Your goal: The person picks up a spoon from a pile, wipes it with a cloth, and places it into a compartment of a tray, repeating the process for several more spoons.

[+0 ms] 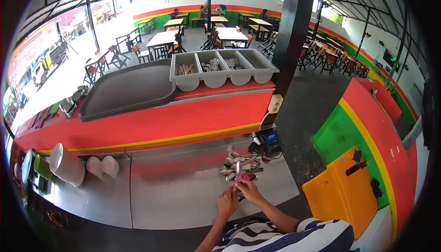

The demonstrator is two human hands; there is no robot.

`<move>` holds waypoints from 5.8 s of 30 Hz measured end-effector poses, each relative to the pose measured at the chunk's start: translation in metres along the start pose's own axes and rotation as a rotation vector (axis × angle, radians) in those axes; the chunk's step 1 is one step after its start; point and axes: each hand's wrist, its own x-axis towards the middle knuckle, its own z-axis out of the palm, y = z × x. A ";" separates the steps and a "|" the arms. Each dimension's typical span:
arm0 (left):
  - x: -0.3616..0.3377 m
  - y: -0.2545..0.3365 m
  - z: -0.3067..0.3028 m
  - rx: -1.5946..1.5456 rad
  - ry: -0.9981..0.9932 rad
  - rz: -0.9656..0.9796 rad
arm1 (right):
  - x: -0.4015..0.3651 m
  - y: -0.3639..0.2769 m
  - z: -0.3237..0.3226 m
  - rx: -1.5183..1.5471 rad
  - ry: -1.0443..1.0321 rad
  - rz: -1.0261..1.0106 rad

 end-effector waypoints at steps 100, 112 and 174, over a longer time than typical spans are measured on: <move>0.231 0.135 0.109 0.196 0.336 0.481 | 0.234 -0.141 -0.245 -0.333 0.300 -1.035; -0.044 -0.013 0.198 0.281 0.170 -0.280 | -0.028 0.097 -0.277 -0.267 -0.395 0.097; -0.069 0.109 0.244 -0.510 0.255 -0.731 | 0.011 0.104 -0.214 -0.350 -0.548 -0.300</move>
